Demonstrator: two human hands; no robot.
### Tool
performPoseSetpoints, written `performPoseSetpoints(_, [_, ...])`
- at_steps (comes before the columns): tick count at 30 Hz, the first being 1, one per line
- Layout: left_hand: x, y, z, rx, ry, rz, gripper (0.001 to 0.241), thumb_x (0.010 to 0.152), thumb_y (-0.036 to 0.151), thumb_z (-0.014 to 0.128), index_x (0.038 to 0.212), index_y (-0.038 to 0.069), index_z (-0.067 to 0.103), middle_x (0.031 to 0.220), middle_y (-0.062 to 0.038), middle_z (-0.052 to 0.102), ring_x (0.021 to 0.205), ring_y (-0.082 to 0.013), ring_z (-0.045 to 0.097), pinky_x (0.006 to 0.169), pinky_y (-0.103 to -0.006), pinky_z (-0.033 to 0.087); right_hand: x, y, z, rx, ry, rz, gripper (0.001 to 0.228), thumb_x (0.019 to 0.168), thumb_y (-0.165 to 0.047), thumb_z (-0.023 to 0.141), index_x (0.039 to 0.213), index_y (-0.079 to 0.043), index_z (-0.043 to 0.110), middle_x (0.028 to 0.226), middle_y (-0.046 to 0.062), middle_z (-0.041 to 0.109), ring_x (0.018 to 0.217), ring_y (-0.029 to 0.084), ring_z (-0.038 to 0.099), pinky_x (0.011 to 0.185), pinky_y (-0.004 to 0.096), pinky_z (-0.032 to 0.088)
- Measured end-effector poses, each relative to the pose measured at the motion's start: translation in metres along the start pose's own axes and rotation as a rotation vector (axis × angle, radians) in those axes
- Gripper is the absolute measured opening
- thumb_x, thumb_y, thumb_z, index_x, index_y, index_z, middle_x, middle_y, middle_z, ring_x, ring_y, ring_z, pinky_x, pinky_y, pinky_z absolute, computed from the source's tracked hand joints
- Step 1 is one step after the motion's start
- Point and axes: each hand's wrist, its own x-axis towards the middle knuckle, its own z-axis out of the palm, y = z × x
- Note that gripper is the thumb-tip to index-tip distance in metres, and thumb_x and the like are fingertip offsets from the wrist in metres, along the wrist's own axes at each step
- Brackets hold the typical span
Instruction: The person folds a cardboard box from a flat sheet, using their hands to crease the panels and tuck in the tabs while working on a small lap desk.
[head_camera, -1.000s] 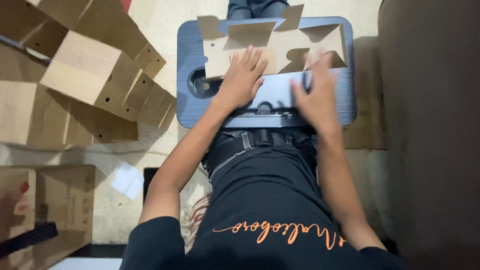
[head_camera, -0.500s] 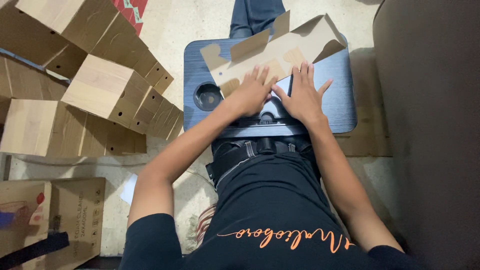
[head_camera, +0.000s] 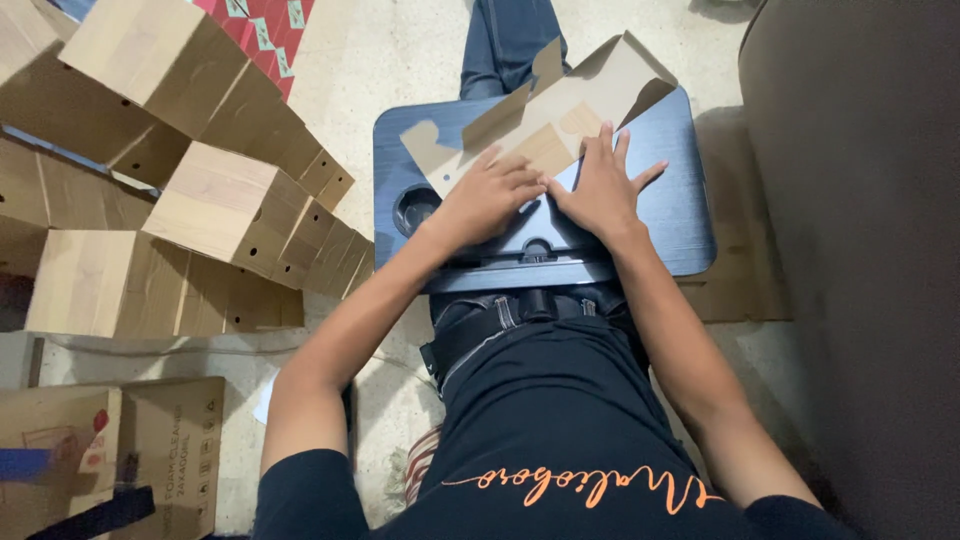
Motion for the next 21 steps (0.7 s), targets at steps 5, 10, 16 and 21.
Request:
performPoseSetpoints(5, [-0.014,-0.026,-0.001,-0.113,-0.28,-0.245,0.038,0.105,0.029,0.056,0.142,0.029,0.062,0.15,0.0,0.057,0.143,-0.0242,0.049,0.12,-0.0532,0.03,0.005,0.001,-0.014,0.043,-0.056,-0.047,0.067,0.092,-0.049,0.068,0.138,-0.007,0.045,0.17,0.023,0.018,0.157,0.045,0.009,0.1,0.092,-0.001])
performPoseSetpoints(10, [-0.028,-0.028,0.014,-0.188,-0.208,-0.271,0.037,0.109,0.031,0.049,0.144,0.025,0.061,0.156,0.0,0.052,0.146,-0.0267,0.045,0.119,-0.0517,0.031,-0.004,-0.009,0.003,-0.096,-0.019,-0.101,0.069,0.096,-0.038,0.066,0.151,-0.006,0.041,0.17,0.023,0.018,0.155,0.05,0.009,0.1,0.093,-0.002])
performPoseSetpoints(16, [-0.033,-0.029,0.023,-0.178,-0.21,-0.292,0.038,0.108,0.034,0.051,0.145,0.028,0.059,0.157,0.005,0.05,0.148,-0.0237,0.041,0.12,-0.0513,0.03,-0.071,-0.029,0.038,-0.237,-0.188,-0.446,0.066,0.1,-0.056,0.049,0.156,-0.023,0.045,0.17,0.016,0.023,0.155,0.052,0.007,0.098,0.093,-0.005])
performPoseSetpoints(21, [-0.032,-0.025,0.018,-0.165,-0.229,-0.289,0.039,0.11,0.037,0.046,0.146,0.03,0.058,0.159,0.007,0.047,0.149,-0.0217,0.038,0.121,-0.0501,0.027,-0.072,-0.021,0.033,-0.269,-0.149,-0.455,0.065,0.097,-0.073,0.043,0.149,-0.036,0.054,0.173,0.017,0.012,0.156,0.051,-0.005,0.099,0.091,-0.009])
